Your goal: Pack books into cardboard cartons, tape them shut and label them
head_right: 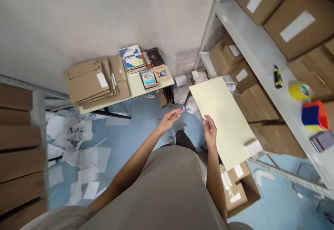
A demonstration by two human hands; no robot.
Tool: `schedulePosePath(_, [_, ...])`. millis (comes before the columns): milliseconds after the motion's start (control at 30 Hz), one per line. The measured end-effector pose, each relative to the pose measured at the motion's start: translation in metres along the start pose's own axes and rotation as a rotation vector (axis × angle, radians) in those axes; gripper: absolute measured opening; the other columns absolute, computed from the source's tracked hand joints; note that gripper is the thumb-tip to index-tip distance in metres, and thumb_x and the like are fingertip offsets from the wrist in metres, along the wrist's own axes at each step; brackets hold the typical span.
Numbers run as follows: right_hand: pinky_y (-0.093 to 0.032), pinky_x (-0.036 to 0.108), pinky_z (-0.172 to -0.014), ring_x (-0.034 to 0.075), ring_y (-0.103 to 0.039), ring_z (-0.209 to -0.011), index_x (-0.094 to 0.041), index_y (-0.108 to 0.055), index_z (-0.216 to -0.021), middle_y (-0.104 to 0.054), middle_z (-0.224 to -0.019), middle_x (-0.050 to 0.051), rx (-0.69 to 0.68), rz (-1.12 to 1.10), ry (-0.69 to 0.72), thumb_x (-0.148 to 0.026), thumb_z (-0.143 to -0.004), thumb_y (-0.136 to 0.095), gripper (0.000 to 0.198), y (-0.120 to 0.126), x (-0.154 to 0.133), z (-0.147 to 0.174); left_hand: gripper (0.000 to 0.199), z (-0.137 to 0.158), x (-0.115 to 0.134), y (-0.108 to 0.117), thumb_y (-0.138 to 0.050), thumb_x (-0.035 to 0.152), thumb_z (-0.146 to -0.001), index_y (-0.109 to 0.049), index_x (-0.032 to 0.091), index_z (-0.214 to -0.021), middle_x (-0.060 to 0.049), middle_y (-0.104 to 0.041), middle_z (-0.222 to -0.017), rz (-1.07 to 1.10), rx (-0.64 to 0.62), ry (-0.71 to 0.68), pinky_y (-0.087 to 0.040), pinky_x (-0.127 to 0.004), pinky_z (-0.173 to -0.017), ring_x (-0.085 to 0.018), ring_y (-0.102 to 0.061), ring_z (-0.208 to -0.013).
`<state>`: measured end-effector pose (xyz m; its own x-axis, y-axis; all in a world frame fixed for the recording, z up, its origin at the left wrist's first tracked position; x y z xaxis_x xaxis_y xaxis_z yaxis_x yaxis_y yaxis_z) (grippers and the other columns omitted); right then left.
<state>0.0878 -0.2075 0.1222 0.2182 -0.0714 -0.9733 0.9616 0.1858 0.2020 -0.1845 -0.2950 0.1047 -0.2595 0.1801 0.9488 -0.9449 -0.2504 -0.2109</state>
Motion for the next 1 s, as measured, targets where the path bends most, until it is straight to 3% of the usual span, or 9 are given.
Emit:
schedulePosePath(133, [-0.057, 0.064, -0.132, 0.037, -0.078, -0.145, -0.028, -0.073, -0.154, -0.074, -0.165, 0.019, -0.271, 0.001, 0.051, -0.071, -0.1, -0.079, 0.069, -0.096, -0.048, -0.05, 0.071, -0.007, 0.03, 0.068, -0.08, 0.068, -0.102, -0.074, 0.022, -0.155, -0.019, -0.074, -0.164, 0.03, 0.172, -0.027, -0.049, -0.058, -0.139, -0.038, -0.068, -0.16])
schedulePosePath(300, [-0.061, 0.063, -0.128, 0.038, -0.08, -0.142, -0.027, -0.074, -0.152, -0.077, -0.16, 0.019, -0.518, -0.089, 0.054, -0.076, -0.098, -0.082, 0.073, -0.212, -0.083, -0.106, 0.074, -0.023, 0.071, 0.147, -0.082, 0.071, -0.099, -0.075, 0.021, -0.153, -0.019, -0.075, -0.163, 0.021, 0.367, -0.054, -0.051, -0.057, -0.136, -0.04, -0.069, -0.158])
schedulePosePath(467, [-0.064, 0.059, -0.124, 0.037, -0.083, -0.135, -0.029, -0.076, -0.149, -0.082, -0.153, 0.016, -0.723, -0.143, 0.053, -0.083, -0.096, -0.082, 0.076, -0.31, -0.119, -0.157, 0.08, -0.054, 0.101, 0.217, -0.081, 0.076, -0.097, -0.074, 0.019, -0.154, -0.021, -0.076, -0.161, -0.004, 0.534, -0.039, -0.053, -0.059, -0.133, -0.042, -0.069, -0.157])
schedulePosePath(600, [-0.065, 0.054, -0.124, 0.034, -0.083, -0.136, -0.032, -0.076, -0.154, -0.082, -0.153, 0.013, -0.871, -0.128, 0.115, -0.079, -0.104, -0.076, 0.068, -0.366, -0.153, -0.198, 0.077, -0.083, 0.111, 0.259, -0.078, 0.074, -0.1, -0.073, 0.019, -0.154, -0.021, -0.075, -0.162, -0.047, 0.648, 0.002, -0.053, -0.057, -0.134, -0.04, -0.071, -0.155])
schedulePosePath(733, [-0.064, 0.053, -0.124, 0.034, -0.081, -0.138, -0.031, -0.074, -0.159, -0.081, -0.156, 0.013, -0.954, -0.128, 0.158, -0.078, -0.107, -0.075, 0.07, -0.414, -0.174, -0.241, 0.078, -0.109, 0.116, 0.288, -0.08, 0.072, -0.098, -0.071, 0.017, -0.153, -0.024, -0.075, -0.162, -0.027, 0.738, 0.001, -0.053, -0.057, -0.133, -0.04, -0.07, -0.155])
schedulePosePath(1000, [-0.061, 0.054, -0.129, 0.035, -0.078, -0.145, -0.029, -0.071, -0.159, -0.081, -0.155, 0.016, -0.993, -0.111, 0.133, -0.083, -0.103, -0.076, 0.078, -0.497, -0.159, -0.294, 0.076, -0.145, 0.115, 0.336, -0.089, 0.071, -0.091, -0.076, 0.019, -0.145, -0.022, -0.08, -0.155, 0.07, 0.807, -0.002, -0.054, -0.058, -0.132, -0.04, -0.073, -0.152])
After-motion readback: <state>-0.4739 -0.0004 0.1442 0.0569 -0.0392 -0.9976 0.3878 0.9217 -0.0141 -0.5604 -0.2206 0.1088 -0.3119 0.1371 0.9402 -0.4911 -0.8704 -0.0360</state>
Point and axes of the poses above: each hand's wrist, its own z-axis away from the middle knuckle, its own y-axis out of the back of the hand, x = y × z, the point moved 7 cm from there along -z, towards the middle knuckle
